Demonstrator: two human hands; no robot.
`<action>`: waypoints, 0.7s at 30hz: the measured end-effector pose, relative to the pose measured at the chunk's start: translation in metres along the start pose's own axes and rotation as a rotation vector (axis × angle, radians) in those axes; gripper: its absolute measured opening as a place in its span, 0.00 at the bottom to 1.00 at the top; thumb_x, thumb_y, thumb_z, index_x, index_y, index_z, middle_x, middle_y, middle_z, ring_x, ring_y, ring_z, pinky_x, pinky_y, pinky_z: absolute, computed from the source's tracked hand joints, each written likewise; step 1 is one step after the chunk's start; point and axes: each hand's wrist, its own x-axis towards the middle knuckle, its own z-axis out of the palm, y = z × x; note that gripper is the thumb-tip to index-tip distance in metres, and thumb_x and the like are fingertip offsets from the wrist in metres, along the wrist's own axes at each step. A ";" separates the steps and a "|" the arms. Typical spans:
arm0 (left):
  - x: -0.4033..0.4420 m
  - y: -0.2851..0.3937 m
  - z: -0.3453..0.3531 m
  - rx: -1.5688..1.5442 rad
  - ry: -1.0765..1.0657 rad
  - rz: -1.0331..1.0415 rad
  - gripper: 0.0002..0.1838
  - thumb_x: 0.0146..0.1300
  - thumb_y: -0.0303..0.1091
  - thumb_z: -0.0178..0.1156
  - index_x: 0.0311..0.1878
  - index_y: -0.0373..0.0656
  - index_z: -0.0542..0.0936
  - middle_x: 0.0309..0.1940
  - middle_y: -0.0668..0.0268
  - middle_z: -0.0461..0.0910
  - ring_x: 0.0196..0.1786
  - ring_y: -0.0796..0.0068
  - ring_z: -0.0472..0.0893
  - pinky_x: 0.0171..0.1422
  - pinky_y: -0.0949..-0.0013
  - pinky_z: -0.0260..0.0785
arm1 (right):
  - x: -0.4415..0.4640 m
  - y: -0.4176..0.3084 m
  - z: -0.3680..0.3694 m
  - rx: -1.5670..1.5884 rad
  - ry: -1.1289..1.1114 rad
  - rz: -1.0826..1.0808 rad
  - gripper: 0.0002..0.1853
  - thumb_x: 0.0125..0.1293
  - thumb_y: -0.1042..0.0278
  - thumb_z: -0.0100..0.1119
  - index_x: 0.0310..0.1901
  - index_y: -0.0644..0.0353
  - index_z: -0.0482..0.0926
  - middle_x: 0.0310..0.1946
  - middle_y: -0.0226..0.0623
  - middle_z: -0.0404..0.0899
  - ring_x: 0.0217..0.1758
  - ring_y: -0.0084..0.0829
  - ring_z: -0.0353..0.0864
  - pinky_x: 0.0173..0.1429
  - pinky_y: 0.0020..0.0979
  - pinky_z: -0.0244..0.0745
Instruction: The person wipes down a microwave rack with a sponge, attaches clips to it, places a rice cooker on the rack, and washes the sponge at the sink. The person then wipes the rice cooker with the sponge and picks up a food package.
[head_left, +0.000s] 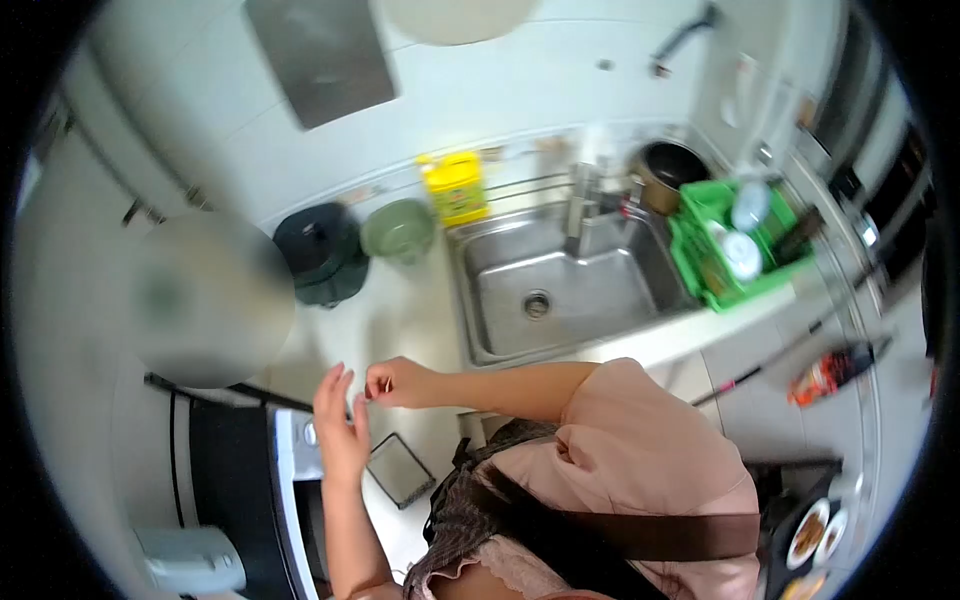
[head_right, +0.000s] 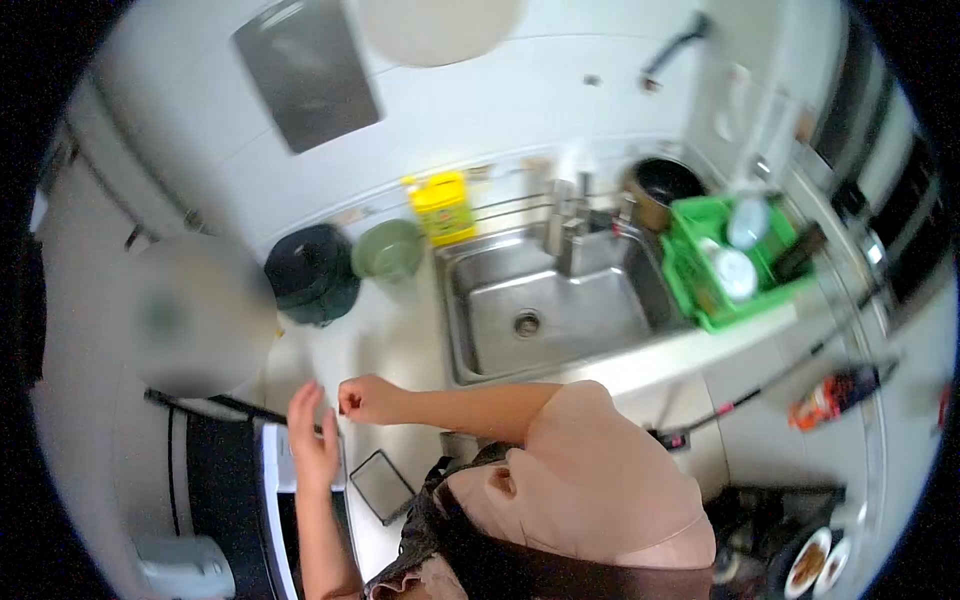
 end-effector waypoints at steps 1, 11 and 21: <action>-0.005 0.015 0.013 -0.029 -0.040 0.051 0.17 0.56 0.25 0.56 0.50 0.36 0.73 0.55 0.50 0.70 0.58 0.50 0.70 0.61 0.58 0.62 | -0.019 -0.006 -0.008 -0.012 0.058 -0.005 0.04 0.51 0.74 0.59 0.27 0.62 0.74 0.25 0.32 0.78 0.30 0.23 0.76 0.37 0.26 0.71; -0.061 0.131 0.095 -0.177 -0.269 0.533 0.48 0.36 0.48 0.72 0.61 0.40 0.61 0.55 0.54 0.69 0.55 0.52 0.70 0.59 0.51 0.60 | -0.190 -0.046 -0.012 0.324 0.250 0.484 0.10 0.62 0.63 0.51 0.36 0.61 0.76 0.25 0.29 0.74 0.25 0.21 0.69 0.24 0.26 0.64; -0.105 0.177 0.121 -0.386 -0.414 0.284 0.33 0.41 0.31 0.71 0.54 0.45 0.69 0.42 0.54 0.77 0.43 0.52 0.77 0.47 0.62 0.70 | -0.277 -0.032 -0.030 -0.748 -0.087 0.041 0.12 0.60 0.65 0.51 0.38 0.66 0.75 0.30 0.43 0.78 0.30 0.41 0.75 0.33 0.36 0.69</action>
